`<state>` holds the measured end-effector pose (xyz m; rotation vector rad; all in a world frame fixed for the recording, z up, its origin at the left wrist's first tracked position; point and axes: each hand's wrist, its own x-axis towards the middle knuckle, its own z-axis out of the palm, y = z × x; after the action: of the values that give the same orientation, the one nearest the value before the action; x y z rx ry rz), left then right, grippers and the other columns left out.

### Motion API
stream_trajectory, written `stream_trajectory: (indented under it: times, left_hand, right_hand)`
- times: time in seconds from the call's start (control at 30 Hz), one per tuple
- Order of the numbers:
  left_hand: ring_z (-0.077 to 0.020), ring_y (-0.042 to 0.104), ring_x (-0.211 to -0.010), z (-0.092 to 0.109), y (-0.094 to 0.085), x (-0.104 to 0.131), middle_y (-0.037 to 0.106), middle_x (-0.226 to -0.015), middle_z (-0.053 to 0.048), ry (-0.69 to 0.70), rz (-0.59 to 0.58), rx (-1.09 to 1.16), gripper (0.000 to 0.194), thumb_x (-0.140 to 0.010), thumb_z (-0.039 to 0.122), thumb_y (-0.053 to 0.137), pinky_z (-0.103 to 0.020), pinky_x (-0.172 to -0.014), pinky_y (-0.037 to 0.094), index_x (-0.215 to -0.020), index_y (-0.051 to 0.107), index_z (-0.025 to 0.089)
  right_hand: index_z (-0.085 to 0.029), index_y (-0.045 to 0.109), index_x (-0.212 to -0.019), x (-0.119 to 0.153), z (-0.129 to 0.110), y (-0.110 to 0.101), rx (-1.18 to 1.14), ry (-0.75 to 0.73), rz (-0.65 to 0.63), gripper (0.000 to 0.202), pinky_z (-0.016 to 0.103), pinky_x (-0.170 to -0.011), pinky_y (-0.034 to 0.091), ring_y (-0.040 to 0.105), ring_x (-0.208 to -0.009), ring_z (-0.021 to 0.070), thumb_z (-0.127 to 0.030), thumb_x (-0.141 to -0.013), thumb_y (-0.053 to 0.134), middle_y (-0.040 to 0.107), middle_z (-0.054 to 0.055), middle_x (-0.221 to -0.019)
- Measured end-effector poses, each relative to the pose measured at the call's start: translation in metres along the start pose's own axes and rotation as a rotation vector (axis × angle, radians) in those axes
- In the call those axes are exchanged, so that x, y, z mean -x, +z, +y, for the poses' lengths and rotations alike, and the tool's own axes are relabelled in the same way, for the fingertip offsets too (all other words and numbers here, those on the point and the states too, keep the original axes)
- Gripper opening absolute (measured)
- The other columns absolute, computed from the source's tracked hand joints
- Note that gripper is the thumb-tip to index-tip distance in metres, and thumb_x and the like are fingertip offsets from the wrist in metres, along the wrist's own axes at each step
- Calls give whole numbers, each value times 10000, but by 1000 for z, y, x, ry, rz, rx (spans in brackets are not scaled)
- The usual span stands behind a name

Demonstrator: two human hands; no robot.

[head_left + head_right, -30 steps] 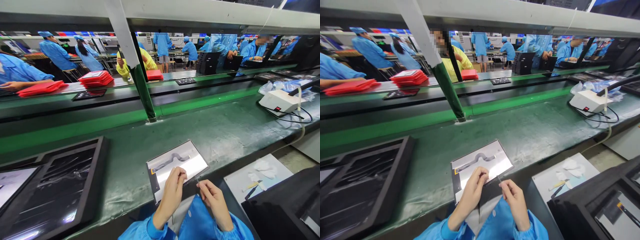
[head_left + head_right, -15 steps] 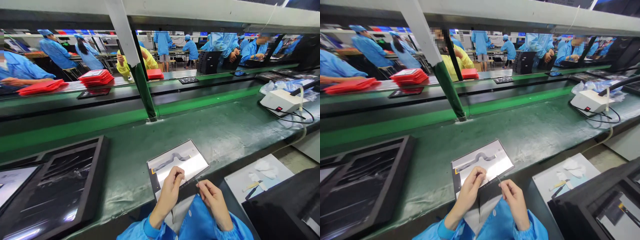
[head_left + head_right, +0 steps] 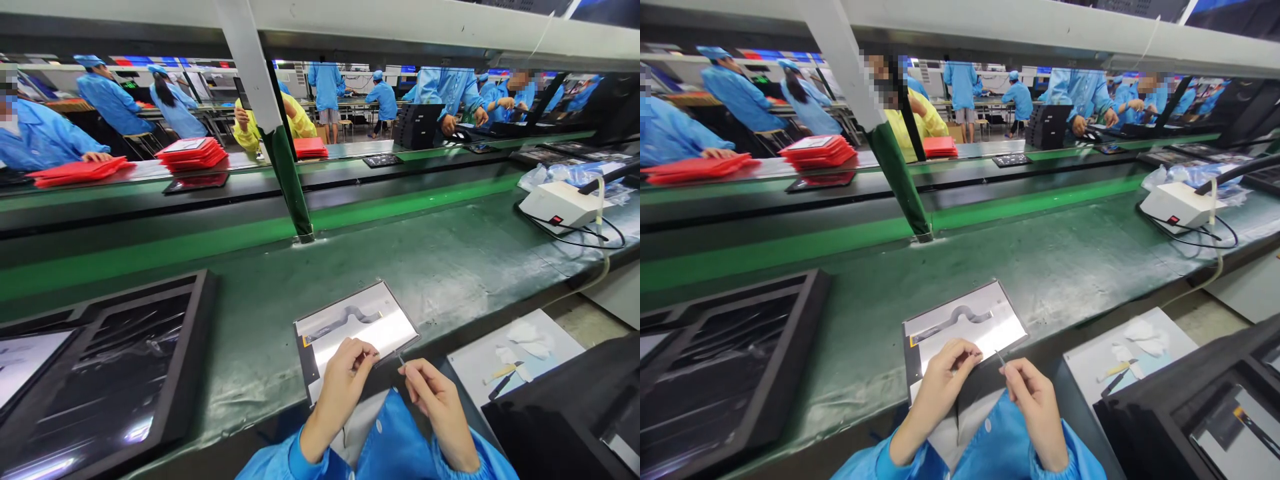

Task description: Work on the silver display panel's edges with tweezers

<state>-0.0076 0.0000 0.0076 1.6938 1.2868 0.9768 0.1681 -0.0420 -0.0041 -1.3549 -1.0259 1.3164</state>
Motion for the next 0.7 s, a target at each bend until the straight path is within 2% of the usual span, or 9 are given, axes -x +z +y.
stream_trajectory:
  times: [0.27,0.4,0.53,0.7]
  left_hand:
    - [-220,566,-775,5,-7,-7,663,-763,-35,127,-178,-59,179,-904,247,552,-312,-698,419,-762,659,226]
    - [-210,539,-762,3,-10,-8,603,-776,-40,159,-168,-62,214,-945,232,444,-310,-691,414,-789,590,215]
    - [-193,533,-738,1,-11,-7,569,-794,-37,160,-151,-45,216,-960,213,383,-294,-670,414,-798,526,212]
    - [-182,565,-720,-1,-9,-7,588,-784,-34,137,-159,-26,239,-984,224,350,-284,-668,432,-825,529,210]
  right_hand:
    - [-187,676,-757,-2,-16,3,25,-42,-37,466,262,-460,252,332,-506,117,-643,-826,609,402,-49,-539]
    - [-179,651,-786,-7,-14,7,-24,-4,-5,521,252,-436,204,254,-455,87,-698,-781,618,374,-74,-525]
    - [-194,610,-841,-9,0,7,-54,30,41,479,239,-428,183,237,-445,79,-671,-798,625,362,-93,-510]
    - [-191,604,-828,-5,13,7,-69,52,-2,482,231,-421,176,259,-450,77,-671,-789,638,368,-91,-511]
